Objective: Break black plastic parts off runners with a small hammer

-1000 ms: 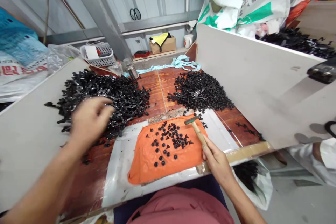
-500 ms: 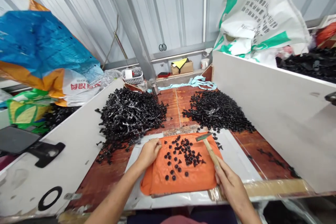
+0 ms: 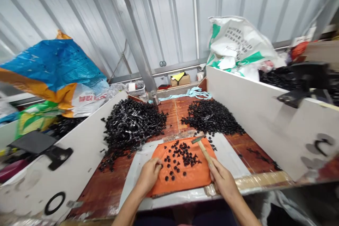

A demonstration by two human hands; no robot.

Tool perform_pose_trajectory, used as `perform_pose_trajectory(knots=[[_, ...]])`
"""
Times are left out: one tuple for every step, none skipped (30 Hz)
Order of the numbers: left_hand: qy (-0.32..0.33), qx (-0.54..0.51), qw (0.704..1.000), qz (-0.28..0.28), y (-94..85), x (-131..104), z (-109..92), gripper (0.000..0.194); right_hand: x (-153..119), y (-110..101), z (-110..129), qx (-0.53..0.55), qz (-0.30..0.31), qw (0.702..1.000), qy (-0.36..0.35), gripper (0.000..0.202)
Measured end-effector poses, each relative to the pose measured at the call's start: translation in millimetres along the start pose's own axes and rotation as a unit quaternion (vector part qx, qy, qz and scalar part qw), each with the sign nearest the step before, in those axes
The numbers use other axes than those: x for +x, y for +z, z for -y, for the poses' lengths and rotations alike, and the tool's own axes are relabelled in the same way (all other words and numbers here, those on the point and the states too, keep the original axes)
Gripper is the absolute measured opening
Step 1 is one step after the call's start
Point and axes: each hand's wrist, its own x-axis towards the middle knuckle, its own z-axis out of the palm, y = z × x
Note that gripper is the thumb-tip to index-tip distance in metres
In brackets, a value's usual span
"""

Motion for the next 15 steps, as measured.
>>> perform_pose_trajectory(knots=[[0.000, 0.001, 1.000, -0.014, 1.8, -2, 4, 0.017, -1, 2, 2, 0.003, -0.001, 1.000, -0.009, 0.072], [0.004, -0.005, 1.000, -0.030, 3.5, -3, 9, 0.016, -3, 3, 5, 0.002, 0.007, 1.000, -0.016, 0.070], [0.011, -0.017, 0.999, -0.040, 5.2, -4, 15, 0.016, -4, 5, 7, 0.000, 0.001, 1.000, -0.020, 0.067], [0.016, -0.032, 0.998, -0.047, 6.8, -4, 20, 0.018, -4, 6, 9, -0.001, -0.010, 1.000, -0.021, 0.065], [0.021, -0.049, 0.997, -0.049, 8.3, -5, 25, 0.021, -5, 7, 11, -0.003, -0.019, 1.000, -0.022, 0.063], [0.023, -0.064, 0.996, -0.049, 9.8, -6, 30, 0.024, -5, 8, 13, -0.004, -0.029, 0.999, -0.023, 0.061], [0.021, -0.080, 0.995, -0.051, 11.1, -7, 35, 0.028, -6, 8, 14, -0.005, -0.036, 0.999, -0.023, 0.060], [0.016, -0.093, 0.994, -0.054, 12.4, -8, 39, 0.032, -7, 8, 14, -0.005, -0.041, 0.999, -0.024, 0.059], [0.007, -0.106, 0.993, -0.058, 13.7, -9, 43, 0.035, -7, 9, 14, -0.006, -0.044, 0.999, -0.024, 0.059], [-0.003, -0.116, 0.991, -0.061, 15.2, -11, 46, 0.039, -8, 9, 14, -0.006, -0.045, 0.999, -0.024, 0.059], [-0.015, -0.125, 0.990, -0.066, 16.9, -13, 48, 0.041, -9, 10, 15, -0.007, -0.048, 0.999, -0.024, 0.059], [-0.025, -0.132, 0.988, -0.072, 18.9, -14, 50, 0.042, -9, 10, 15, -0.009, -0.051, 0.998, -0.025, 0.060], [-0.035, -0.138, 0.986, -0.081, 20.9, -16, 50, 0.042, -10, 10, 15, -0.011, -0.055, 0.998, -0.025, 0.060], [-0.044, -0.144, 0.984, -0.092, 23.1, -17, 49, 0.043, -11, 11, 16, -0.014, -0.059, 0.998, -0.025, 0.060], [-0.053, -0.149, 0.982, -0.102, 25.1, -18, 47, 0.043, -11, 11, 17, -0.017, -0.062, 0.998, -0.024, 0.060]])
